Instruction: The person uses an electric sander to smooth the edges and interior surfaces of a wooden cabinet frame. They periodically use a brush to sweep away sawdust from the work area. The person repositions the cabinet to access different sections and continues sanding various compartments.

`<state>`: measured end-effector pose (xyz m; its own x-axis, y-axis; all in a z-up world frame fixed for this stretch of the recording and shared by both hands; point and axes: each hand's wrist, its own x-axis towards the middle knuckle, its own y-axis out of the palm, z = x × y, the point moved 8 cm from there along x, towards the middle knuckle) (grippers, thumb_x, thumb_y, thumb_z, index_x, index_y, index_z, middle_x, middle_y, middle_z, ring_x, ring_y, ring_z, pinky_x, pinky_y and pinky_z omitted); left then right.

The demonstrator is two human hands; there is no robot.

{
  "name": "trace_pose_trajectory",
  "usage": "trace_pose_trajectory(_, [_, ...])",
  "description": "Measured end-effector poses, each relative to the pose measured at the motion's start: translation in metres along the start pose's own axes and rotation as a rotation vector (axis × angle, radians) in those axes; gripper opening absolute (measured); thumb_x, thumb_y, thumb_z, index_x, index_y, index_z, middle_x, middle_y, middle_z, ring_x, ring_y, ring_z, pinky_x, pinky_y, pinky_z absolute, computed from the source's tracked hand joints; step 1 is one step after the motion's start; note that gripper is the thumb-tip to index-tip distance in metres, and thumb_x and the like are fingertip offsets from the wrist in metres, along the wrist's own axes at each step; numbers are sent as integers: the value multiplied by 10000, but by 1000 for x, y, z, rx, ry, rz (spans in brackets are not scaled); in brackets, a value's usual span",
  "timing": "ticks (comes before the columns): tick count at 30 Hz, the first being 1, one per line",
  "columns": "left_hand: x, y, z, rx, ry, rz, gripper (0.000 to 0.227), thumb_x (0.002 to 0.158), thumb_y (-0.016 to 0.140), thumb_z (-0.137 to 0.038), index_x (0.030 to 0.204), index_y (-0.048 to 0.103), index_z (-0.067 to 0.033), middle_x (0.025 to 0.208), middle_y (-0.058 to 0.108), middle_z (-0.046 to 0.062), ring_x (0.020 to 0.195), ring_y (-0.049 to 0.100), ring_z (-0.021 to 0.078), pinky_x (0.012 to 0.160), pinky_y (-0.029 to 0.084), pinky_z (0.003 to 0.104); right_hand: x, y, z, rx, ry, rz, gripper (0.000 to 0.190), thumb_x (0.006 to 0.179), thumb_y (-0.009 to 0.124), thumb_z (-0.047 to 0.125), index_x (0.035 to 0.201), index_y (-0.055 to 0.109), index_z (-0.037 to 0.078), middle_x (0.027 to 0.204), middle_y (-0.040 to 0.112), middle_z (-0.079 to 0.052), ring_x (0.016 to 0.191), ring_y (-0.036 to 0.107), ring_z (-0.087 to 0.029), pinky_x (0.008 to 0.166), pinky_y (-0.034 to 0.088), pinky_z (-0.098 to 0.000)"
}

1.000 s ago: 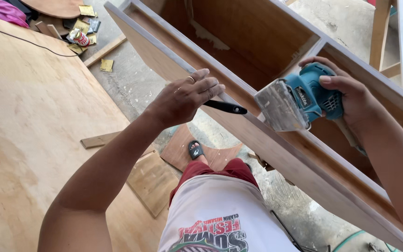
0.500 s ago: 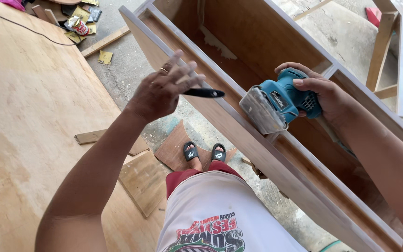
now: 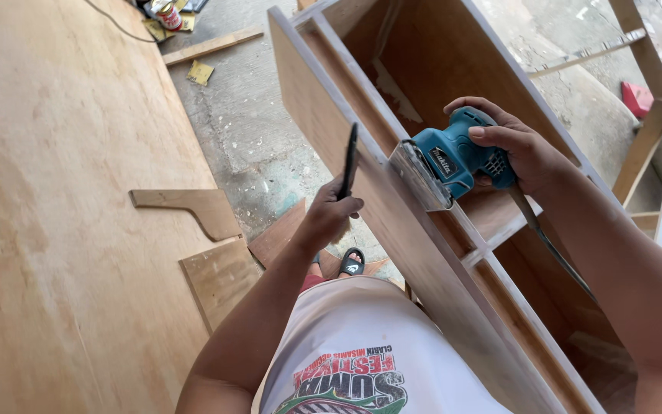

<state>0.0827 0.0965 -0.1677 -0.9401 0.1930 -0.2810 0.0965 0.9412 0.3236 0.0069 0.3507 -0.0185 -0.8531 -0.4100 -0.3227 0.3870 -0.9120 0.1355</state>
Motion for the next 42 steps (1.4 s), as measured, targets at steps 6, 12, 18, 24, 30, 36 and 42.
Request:
trace_pose_trajectory(6, [-25, 25, -72, 39, 29, 27, 716, 823, 713, -68, 1532, 652, -142, 828, 538, 20, 772, 694, 168, 679, 685, 351, 20, 3, 6, -83, 18, -10, 699, 920, 726, 425, 1563, 540, 224, 970, 632, -180, 685, 722, -282, 474, 589, -312])
trace_pose_trajectory(12, [-14, 28, -31, -9, 46, 94, 974, 845, 621, -54, 1753, 354, -284, 1736, 420, 40, 1020, 570, 126, 815, 585, 225, 36, 21, 30, -104, -3, -2, 693, 934, 732, 440, 1567, 545, 228, 974, 634, -179, 697, 725, -287, 497, 592, -315])
trace_pose_trajectory(18, [-3, 23, 7, -129, -117, 47, 694, 788, 667, -78, 1481, 670, -112, 962, 491, -32, 825, 495, 112, 739, 497, 292, 66, 32, 43, -238, 71, -41, 580, 837, 673, 433, 1382, 598, 250, 1145, 538, -103, 736, 618, -211, 426, 478, -250])
trace_pose_trajectory(24, [-2, 24, 7, -116, -123, 56, 854, 807, 643, -79, 1653, 565, -169, 1035, 461, -20, 858, 488, 125, 765, 514, 297, 75, 43, 55, -276, 57, -68, 547, 821, 675, 474, 1339, 617, 311, 1252, 545, -69, 853, 633, -175, 490, 504, -224])
trace_pose_trajectory(30, [-4, 27, 0, -83, -128, 85, 918, 803, 647, -95, 1701, 497, -210, 1460, 506, -106, 986, 522, 109, 789, 523, 302, 15, 34, 43, -317, 125, -68, 576, 845, 679, 462, 1385, 574, 292, 1122, 497, -156, 701, 572, -222, 460, 469, -251])
trace_pose_trajectory(36, [-13, 31, -24, -30, -100, 119, 944, 804, 606, -127, 1723, 415, -226, 1792, 230, -228, 1063, 514, 40, 833, 504, 277, -50, 12, 21, -311, 171, -165, 634, 810, 690, 334, 1432, 602, 251, 1154, 485, -125, 671, 565, -235, 452, 503, -312])
trace_pose_trajectory(42, [-12, 31, -21, -93, -99, 125, 1079, 784, 606, -110, 1799, 279, -279, 1498, 399, -261, 854, 445, 71, 771, 498, 272, -10, 9, 20, -258, 74, -57, 618, 820, 729, 413, 1406, 610, 259, 1170, 498, -143, 587, 625, -221, 376, 543, -248])
